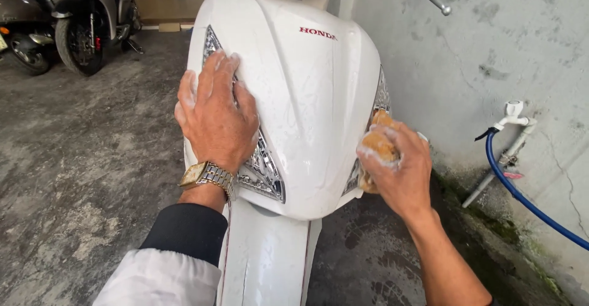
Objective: The person scrubs the front fairing, headlight, and side panels of a white Honda scooter using a soapy sponge. They then move to the seat and scrub the black textured surface with the same sponge, creating a thick lather.
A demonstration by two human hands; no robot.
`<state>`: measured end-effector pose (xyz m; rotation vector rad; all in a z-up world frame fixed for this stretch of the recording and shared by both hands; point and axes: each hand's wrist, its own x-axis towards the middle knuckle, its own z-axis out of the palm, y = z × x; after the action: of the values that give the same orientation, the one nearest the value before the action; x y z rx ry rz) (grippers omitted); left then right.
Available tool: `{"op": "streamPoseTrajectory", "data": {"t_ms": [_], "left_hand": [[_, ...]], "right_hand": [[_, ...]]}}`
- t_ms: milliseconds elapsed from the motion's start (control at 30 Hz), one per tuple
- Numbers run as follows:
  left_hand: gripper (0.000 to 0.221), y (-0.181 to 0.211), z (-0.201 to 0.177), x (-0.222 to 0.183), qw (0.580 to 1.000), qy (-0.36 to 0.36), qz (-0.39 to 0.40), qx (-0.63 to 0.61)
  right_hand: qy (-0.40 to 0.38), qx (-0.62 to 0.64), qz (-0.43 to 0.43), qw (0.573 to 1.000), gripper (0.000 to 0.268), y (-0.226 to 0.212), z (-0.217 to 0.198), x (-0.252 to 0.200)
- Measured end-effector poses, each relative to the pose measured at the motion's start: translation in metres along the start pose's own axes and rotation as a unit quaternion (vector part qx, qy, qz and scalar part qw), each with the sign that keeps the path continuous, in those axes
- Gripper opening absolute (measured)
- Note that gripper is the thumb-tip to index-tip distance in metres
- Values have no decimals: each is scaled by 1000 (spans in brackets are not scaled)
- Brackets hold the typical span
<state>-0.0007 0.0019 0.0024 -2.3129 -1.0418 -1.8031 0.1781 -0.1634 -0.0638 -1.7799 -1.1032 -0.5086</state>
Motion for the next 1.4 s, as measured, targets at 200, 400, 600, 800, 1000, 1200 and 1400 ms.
{"op": "streamPoseTrajectory", "data": {"t_ms": [200,400,600,800,1000,1200,1400], "left_hand": [[35,0,1,1,1000,-3,-18,3],[34,-1,3,1,1000,3,-22,6],[34,0,3,-1,999,22,-12,21],[34,-1,5,0,999,22,-19,34],[35,-2,6,-1,998,5,-54,16],[35,-7,10,-5,998,45,-41,9],[33,-7,10,-4,998,38,-52,3]], "right_hand": [[-6,15,-78,997,32,-2,-1,3],[-29,-2,-293,956,38,-36,-4,31],[14,79,-345,935,10,-76,11,102],[-65,-98,-122,986,50,-115,51,174],[-113,-74,-115,984,51,-138,53,171],[-145,54,-298,942,36,-135,43,150],[-117,-4,-440,890,40,-115,48,132]]}}
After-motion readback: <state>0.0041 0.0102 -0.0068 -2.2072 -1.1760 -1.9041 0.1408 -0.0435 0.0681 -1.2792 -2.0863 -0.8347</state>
